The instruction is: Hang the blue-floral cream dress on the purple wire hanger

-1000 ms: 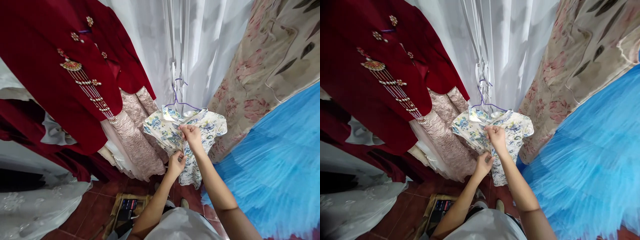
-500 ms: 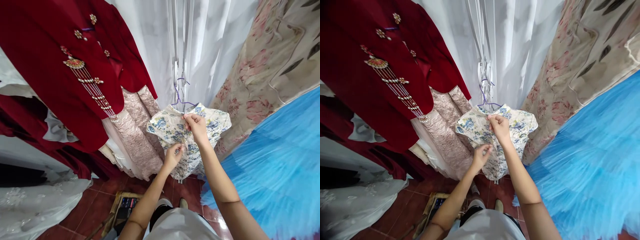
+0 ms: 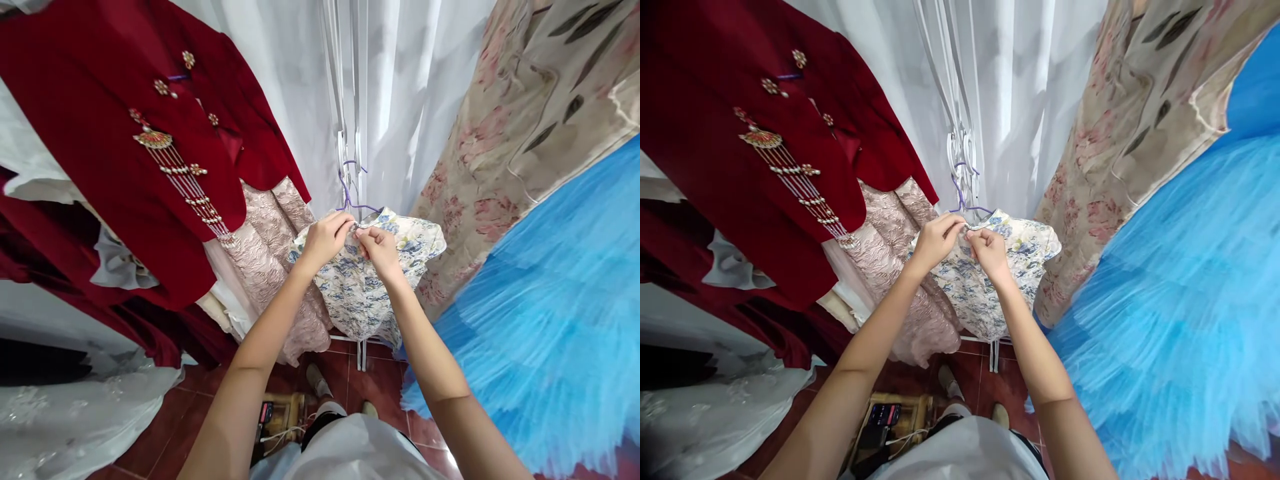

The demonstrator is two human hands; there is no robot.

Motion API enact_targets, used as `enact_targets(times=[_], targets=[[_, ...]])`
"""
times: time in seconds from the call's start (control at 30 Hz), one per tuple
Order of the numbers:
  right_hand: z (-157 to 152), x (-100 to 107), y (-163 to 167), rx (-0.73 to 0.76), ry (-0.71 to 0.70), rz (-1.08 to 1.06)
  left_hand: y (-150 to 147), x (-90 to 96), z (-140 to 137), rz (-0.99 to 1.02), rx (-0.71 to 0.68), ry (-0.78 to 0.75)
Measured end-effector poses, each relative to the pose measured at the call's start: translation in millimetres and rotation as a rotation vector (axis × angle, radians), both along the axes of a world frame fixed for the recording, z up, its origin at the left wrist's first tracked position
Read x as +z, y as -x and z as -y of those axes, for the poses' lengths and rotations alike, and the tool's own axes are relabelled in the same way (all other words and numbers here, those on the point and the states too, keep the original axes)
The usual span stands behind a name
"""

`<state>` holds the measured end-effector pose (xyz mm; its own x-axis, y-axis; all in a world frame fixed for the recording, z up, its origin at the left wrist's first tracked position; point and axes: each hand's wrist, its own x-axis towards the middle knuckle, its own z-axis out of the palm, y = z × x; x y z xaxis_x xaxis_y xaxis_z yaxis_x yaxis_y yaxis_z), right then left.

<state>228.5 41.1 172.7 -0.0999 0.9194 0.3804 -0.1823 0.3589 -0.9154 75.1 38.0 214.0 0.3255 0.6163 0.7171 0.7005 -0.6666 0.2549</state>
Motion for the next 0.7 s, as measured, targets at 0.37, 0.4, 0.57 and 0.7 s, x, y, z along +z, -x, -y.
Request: enact_targets(times=[0.37, 0.4, 0.57, 0.7], targets=[[-11, -34, 13, -0.146, -0.082, 0.250, 5, -6.1, -19, 0.305, 0.031, -0.180], [-9, -42, 15, -0.134, -0.059, 0.269, 12, -4.6, -23, 0.401, 0.025, -0.175], [20, -98, 25, -0.047, 0.098, 0.219, 74, 0.3, -51, 0.842, -0.031, -0.083], [42, -132, 34, 0.002, 0.240, 0.148, 129, -30.3, -66, 1.157, -0.112, 0.104]])
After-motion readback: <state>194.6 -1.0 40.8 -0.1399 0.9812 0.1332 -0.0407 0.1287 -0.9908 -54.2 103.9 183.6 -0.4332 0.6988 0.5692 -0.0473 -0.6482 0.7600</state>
